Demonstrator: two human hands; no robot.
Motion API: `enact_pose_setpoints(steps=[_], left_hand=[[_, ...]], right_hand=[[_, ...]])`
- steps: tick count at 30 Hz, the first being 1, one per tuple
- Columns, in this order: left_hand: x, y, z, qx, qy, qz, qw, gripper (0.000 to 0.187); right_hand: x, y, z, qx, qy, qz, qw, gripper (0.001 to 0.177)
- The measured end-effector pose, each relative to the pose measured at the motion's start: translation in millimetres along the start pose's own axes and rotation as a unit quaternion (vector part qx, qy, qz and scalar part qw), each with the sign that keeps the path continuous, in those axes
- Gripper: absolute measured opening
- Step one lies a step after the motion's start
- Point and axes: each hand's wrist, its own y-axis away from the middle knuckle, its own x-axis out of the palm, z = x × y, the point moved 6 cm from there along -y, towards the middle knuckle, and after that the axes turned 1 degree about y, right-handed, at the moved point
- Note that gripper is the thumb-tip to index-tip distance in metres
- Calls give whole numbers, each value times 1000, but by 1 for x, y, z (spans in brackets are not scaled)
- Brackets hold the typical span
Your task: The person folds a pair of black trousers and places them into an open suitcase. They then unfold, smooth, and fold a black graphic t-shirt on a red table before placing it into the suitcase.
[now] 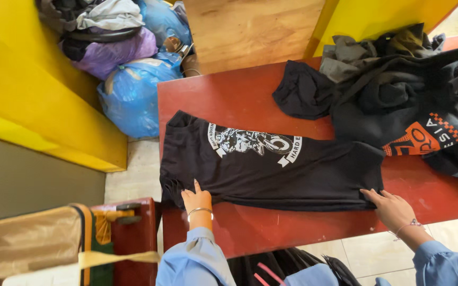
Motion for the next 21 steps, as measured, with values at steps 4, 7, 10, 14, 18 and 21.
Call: enact_pose_setpoints(steps=[4, 7, 10, 14, 18, 21], left_hand=[[-29, 45, -9, -22, -11, 136, 990, 55], [-60, 76, -8, -30, 19, 226, 973, 79], [-90, 85, 1, -26, 68, 271, 960, 90], [-105, 59, 10, -60, 135, 182, 972, 67], [-96, 23, 1, -9, 143, -7, 990, 44], [-80, -2, -2, 25, 142, -61, 988, 49]], right_hand=[[4, 6, -11, 91, -19, 174, 980, 71], [8, -6, -10, 60, -42, 194, 978, 73], [21, -24, -18, 37, -102, 259, 960, 73], [13, -56, -9, -6, -70, 182, 981, 65], [-10, -65, 18, 20, -111, -9, 994, 64], [-18, -66, 33, 27, -143, -114, 983, 78]])
